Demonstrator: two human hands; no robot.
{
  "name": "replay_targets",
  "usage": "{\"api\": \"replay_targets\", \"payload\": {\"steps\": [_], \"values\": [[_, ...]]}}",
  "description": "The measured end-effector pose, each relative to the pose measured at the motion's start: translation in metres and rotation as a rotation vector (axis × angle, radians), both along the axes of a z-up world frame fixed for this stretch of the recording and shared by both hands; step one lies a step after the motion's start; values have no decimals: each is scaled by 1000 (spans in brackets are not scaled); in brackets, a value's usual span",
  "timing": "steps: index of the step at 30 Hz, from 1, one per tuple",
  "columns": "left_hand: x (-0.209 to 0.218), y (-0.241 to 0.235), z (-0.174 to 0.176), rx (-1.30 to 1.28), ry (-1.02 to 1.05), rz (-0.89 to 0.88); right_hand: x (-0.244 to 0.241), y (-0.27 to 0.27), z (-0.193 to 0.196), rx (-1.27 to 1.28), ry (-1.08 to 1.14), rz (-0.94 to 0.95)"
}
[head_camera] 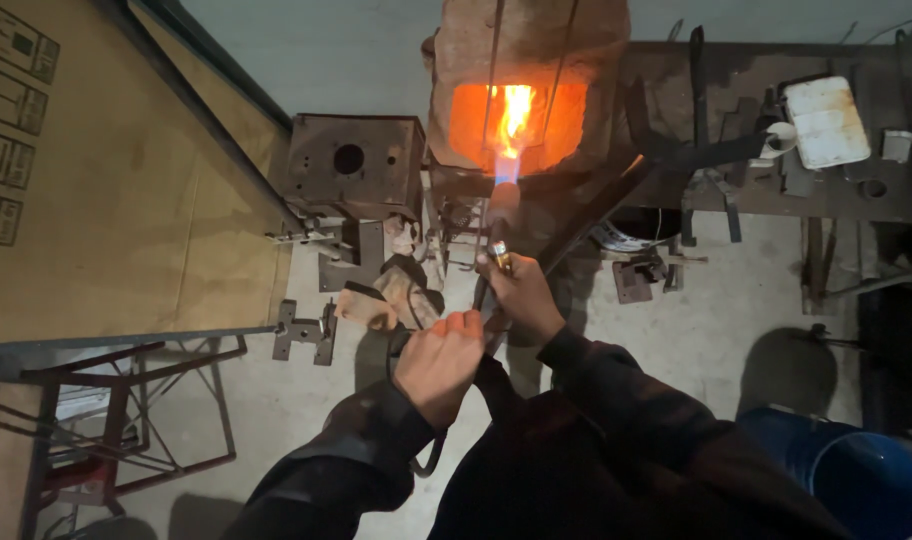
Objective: Heating a metal component using a propane torch and a small forge.
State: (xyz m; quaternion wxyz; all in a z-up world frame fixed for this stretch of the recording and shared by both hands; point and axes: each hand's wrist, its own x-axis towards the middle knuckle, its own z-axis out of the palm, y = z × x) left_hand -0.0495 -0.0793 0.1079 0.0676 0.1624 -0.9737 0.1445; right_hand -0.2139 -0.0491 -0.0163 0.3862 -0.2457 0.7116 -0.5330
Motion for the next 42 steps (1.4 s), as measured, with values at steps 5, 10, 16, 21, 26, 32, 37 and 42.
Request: {"api": "replay_targets", "payload": {"steps": [5, 10, 16, 21, 26, 32, 37, 42], "values": [[0, -1, 7, 92, -22, 10, 3, -1, 8, 16, -21, -21], [1, 2, 8, 149, -11, 39, 4, 2, 6, 48, -12, -27], [6, 4, -16, 136, 189, -8, 0, 3, 1, 77, -47, -24], [31, 35, -20, 517, 398, 197, -4, 15, 7, -55, -153, 45], [66, 73, -59, 805, 650, 646, -5, 11, 2, 8, -154, 47], [56, 63, -59, 1645, 483, 964, -2, 9, 19, -76, -59, 88], [50, 55, -71, 1526, 395, 822, -5, 9, 6, -153, -69, 75], [49, 56, -79, 1479, 327, 884, -11, 20, -6, -78, 47, 80]]}}
